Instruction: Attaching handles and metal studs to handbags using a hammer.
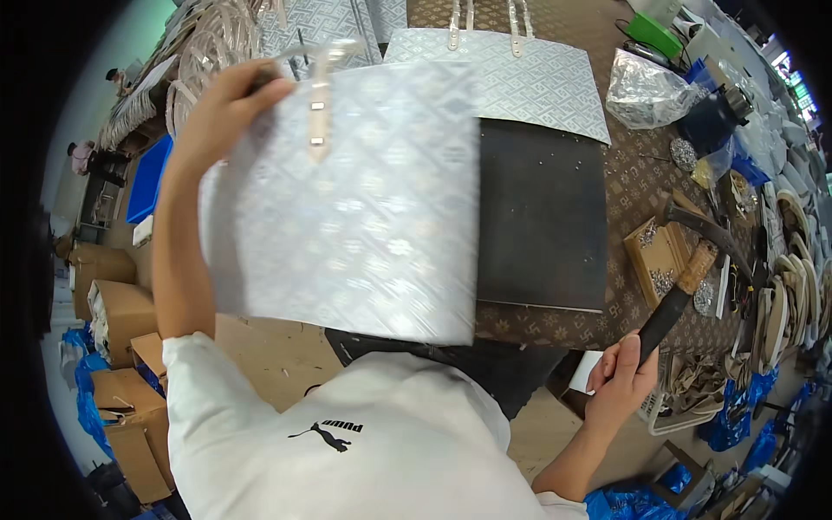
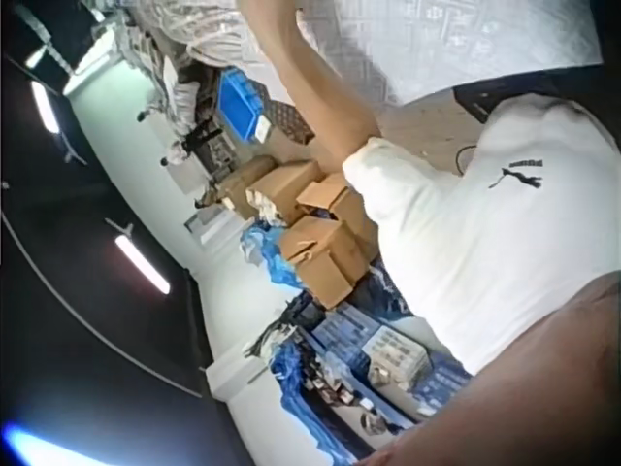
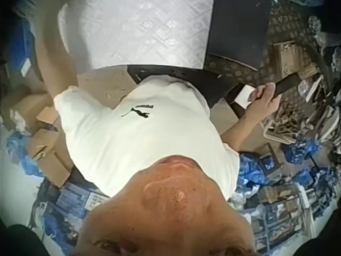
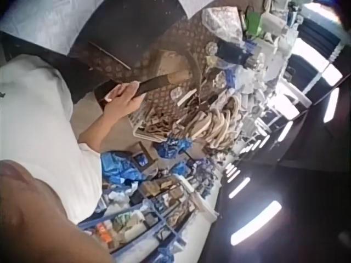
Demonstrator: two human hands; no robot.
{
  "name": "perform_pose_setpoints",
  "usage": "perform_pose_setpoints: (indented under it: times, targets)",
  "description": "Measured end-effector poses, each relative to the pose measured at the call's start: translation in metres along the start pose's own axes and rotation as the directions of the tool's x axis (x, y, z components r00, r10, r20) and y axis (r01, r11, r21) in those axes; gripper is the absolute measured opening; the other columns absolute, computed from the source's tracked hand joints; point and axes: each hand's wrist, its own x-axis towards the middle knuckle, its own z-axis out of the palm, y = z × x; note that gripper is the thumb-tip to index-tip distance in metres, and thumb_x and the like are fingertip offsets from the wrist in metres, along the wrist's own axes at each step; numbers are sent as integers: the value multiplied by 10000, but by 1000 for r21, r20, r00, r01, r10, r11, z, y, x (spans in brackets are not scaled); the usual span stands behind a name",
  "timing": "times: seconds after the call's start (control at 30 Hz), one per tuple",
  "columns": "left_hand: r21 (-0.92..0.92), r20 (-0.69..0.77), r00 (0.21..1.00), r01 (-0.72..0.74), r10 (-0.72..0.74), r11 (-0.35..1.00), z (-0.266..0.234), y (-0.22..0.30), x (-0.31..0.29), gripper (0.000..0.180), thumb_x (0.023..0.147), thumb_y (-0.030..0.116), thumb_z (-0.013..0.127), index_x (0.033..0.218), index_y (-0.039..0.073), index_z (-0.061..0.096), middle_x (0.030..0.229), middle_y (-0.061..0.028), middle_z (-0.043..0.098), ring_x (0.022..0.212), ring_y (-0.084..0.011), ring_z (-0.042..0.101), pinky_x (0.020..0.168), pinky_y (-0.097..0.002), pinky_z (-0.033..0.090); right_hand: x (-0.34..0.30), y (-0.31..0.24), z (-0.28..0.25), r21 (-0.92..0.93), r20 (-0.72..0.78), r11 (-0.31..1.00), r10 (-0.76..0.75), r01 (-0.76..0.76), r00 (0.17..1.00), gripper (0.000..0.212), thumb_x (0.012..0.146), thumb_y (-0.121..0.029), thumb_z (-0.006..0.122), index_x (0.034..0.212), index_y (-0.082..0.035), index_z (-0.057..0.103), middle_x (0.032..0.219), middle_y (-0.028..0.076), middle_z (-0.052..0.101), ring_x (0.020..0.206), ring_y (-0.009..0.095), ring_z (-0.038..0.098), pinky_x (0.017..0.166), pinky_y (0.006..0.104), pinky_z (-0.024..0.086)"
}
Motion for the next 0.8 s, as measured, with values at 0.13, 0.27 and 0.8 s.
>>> perform_pose_setpoints:
  times: [0.13,0.27,0.8]
  targets:
    - [-237,199,979,96,-49,967,100,44,17,337,937,328,678,899,-6,668,679,-111,618,597,-207,573,591,-383,462,-2,2,-17,-5,-55,999,-40,40,998,247,1063,-279,528,913,-84,508,613,-24,413,411,39,329,360,215,248]
    - [-393,229,972,133,-44,910,188,68,-1,308,940,264,676,885,-38,656,668,-91,618,617,-155,597,562,-347,457,-3,1,-25,-10,-70,999,-45,44,997,266,1062,-289,534,895,-85,506,616,-26,405,418,38,329,362,214,244]
    - [-869,-38,977,71,-208,491,147,-22,-53,147,941,60,652,1078,12,630,931,-17,677,858,-101,650,797,-257,499,10,24,34,-162,237,986,67,-28,969,214,1068,-230,508,964,-50,554,632,-20,445,447,40,375,406,221,286]
